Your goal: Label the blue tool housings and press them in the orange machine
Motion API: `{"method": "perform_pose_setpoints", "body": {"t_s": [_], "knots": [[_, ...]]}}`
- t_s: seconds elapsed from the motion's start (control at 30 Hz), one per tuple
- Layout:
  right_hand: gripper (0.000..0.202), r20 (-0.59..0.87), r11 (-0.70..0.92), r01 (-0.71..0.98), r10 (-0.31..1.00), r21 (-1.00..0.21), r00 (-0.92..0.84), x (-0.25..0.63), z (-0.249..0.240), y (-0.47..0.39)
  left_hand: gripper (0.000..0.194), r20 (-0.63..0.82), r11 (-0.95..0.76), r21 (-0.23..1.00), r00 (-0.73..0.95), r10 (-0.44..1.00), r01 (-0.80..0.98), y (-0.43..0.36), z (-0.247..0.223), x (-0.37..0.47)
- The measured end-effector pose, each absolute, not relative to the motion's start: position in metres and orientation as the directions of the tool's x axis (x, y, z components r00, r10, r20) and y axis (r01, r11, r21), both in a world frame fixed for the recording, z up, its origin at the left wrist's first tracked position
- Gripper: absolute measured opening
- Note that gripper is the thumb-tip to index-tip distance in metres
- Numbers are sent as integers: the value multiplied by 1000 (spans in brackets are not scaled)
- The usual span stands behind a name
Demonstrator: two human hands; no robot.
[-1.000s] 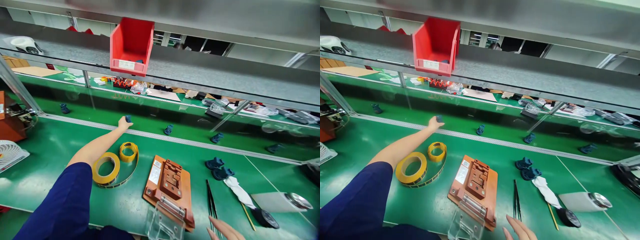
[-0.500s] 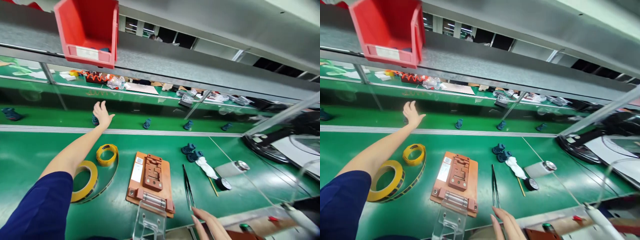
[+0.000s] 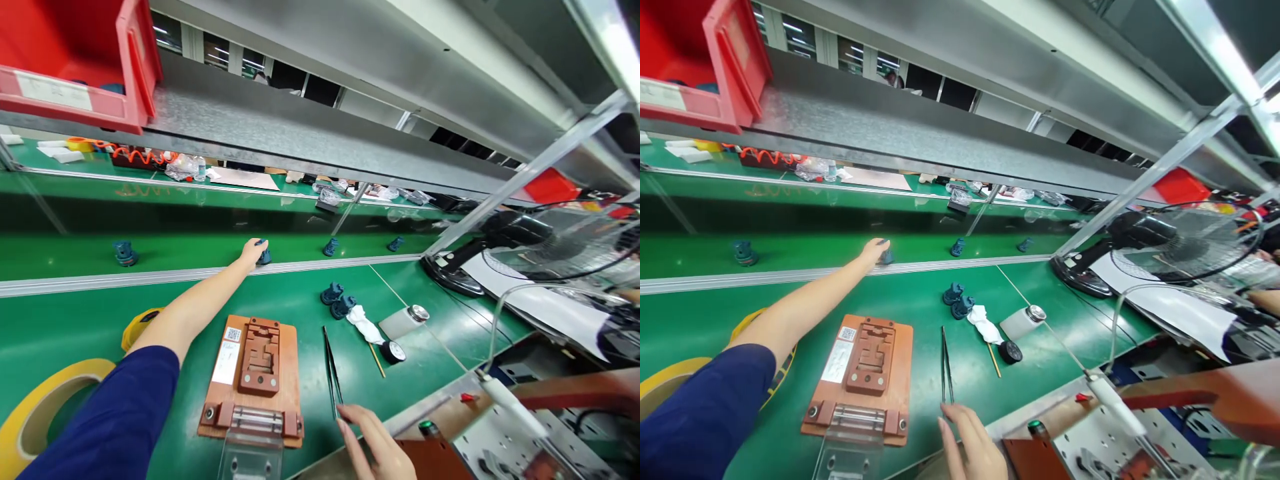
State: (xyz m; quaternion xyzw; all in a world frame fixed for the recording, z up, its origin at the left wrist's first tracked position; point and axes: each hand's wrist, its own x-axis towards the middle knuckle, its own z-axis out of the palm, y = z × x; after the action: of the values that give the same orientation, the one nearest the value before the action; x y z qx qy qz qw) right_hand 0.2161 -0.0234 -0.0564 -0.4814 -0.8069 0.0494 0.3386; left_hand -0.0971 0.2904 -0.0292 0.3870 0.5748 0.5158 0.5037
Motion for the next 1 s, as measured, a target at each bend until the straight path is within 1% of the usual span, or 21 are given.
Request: {"method": "perform_pose_setpoints", "body": {"t_s": [0.07, 0.13, 0.2, 0.23, 0.27, 0.33, 0.37, 0.4, 0.43, 0.5, 0.57, 0.63, 0.67, 0.73, 0.8, 0.87, 0.93, 0.97, 1.0], "knots": [[19, 477, 505, 723, 836, -472, -272, 203, -48, -5, 38, -206, 194, 963, -48, 977, -186, 276, -17, -95], [19, 454, 519, 667, 842, -534, -291, 182, -38, 21, 46, -222, 239, 933, 93, 971, -269, 254, -7, -92], [21, 461, 536, 598, 838, -596, -292, 157, -29, 49, 56, -241, 298, 900, 207, 948, -318, 225, 0, -88], [27, 482, 554, 561, 827, -615, -289, 144, -24, 62, 58, -254, 330, 884, 253, 934, -330, 209, 1, -85], [44, 486, 565, 532, 822, -631, -296, 131, -19, 74, 60, -271, 363, 869, 291, 918, -335, 193, 1, -82], [83, 469, 609, 471, 793, -639, -389, 108, -10, 93, 60, -318, 429, 842, 341, 885, -326, 164, 0, -76], [92, 447, 627, 433, 773, -648, -449, 99, -7, 99, 61, -345, 458, 830, 353, 870, -318, 151, -1, -74], [96, 430, 640, 394, 752, -660, -501, 92, -5, 103, 61, -369, 483, 817, 360, 857, -313, 140, -2, -73], [97, 415, 645, 359, 734, -675, -538, 88, -5, 106, 60, -388, 495, 813, 349, 853, -307, 131, -3, -73], [92, 383, 631, 329, 725, -703, -572, 86, -10, 106, 53, -392, 445, 859, 234, 890, -253, 117, -3, -80], [88, 316, 590, 357, 744, -724, -589, 91, -20, 102, 41, -346, 351, 924, 62, 936, -153, 104, -1, -93], [88, 224, 543, 401, 757, -737, -613, 97, -34, 97, 37, -283, 281, 958, -34, 958, -54, 89, 5, -112], [89, 192, 528, 413, 758, -742, -624, 99, -41, 96, 38, -269, 268, 963, -30, 963, -29, 79, 10, -122], [91, 175, 522, 409, 750, -748, -637, 103, -52, 94, 41, -270, 270, 963, 3, 963, 23, 55, 19, -139], [92, 186, 551, 389, 721, -738, -668, 103, -60, 95, 41, -306, 303, 947, 21, 952, 103, 25, 25, -152], [97, 161, 581, 382, 674, -719, -721, 103, -66, 96, 36, -346, 326, 920, 61, 936, 220, -8, 25, -158], [102, 115, 592, 385, 634, -708, -765, 103, -69, 94, 31, -362, 297, 897, 159, 919, 327, -42, 14, -156], [100, 109, 592, 385, 630, -708, -769, 104, -71, 92, 30, -366, 277, 895, 224, 903, 350, -59, 5, -152], [94, 125, 592, 386, 643, -707, -756, 107, -74, 89, 31, -377, 274, 900, 289, 880, 339, -74, -5, -146]]}}
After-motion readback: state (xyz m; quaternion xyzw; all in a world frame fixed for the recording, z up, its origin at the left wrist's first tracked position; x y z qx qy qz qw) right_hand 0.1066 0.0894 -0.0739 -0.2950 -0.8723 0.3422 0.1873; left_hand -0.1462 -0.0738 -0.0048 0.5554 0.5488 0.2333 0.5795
